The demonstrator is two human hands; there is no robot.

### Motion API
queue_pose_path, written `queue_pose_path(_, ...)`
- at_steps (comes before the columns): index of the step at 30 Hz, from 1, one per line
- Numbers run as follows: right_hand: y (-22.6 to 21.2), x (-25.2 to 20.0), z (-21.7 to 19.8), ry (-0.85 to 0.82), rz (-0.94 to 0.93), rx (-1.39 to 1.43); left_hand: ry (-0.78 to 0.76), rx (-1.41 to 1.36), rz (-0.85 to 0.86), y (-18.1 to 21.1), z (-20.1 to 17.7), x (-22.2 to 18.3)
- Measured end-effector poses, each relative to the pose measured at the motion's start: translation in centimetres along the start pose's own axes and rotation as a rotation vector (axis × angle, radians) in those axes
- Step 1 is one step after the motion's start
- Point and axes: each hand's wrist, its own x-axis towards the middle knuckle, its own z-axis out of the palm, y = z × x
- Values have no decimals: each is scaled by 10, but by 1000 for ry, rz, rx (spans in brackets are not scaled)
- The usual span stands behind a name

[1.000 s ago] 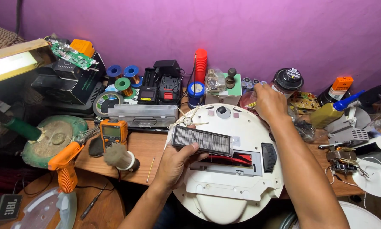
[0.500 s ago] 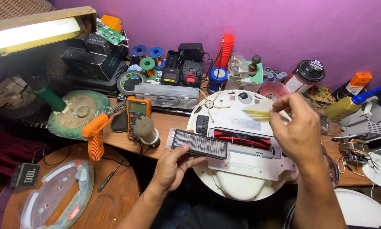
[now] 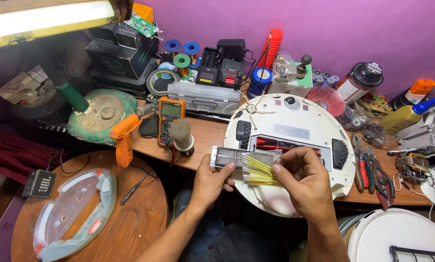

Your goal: Cleaning a robotic vacuum cleaner filter using a cotton swab to remove dust and debris.

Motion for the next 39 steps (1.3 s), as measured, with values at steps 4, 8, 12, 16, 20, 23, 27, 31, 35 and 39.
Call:
queue_pose_path(4, 14, -8, 7, 1, 34, 66, 44, 60, 12, -8, -1, 4)
queue_pose_path(8, 19, -24, 16, -15, 106, 108, 33, 0, 45, -17, -6, -1)
queue_pose_path(12, 20, -37, 26, -20, 139, 47, 88, -60, 4, -33, -26, -12)
queue_pose_path(16, 32, -59, 42, -43, 185, -67, -138, -210, 235, -27, -49, -67)
queue_pose_path(20, 43, -70, 61, -163, 30, -257, -251, 19, 162, -11, -55, -86)
queue_pose_path(23, 44, -72, 73, -214, -223, -396, -84, 90, 167, -22, -60, -86)
queue_pose_path(27, 58, -75, 75, -259, -262, -513, -126, -34, 145, -19, -64, -91)
queue_pose_path(31, 54, -75, 80, -246, -128, -378, -159, -26, 207, -18, -64, -94)
queue_pose_path(35, 58, -77, 80, -184, -187, -364, -102, 148, 271, -10, -65, -95)
queue_pose_path(39, 58, -77, 75, -70, -70, -196, -182, 2, 231, -22, -72, -88)
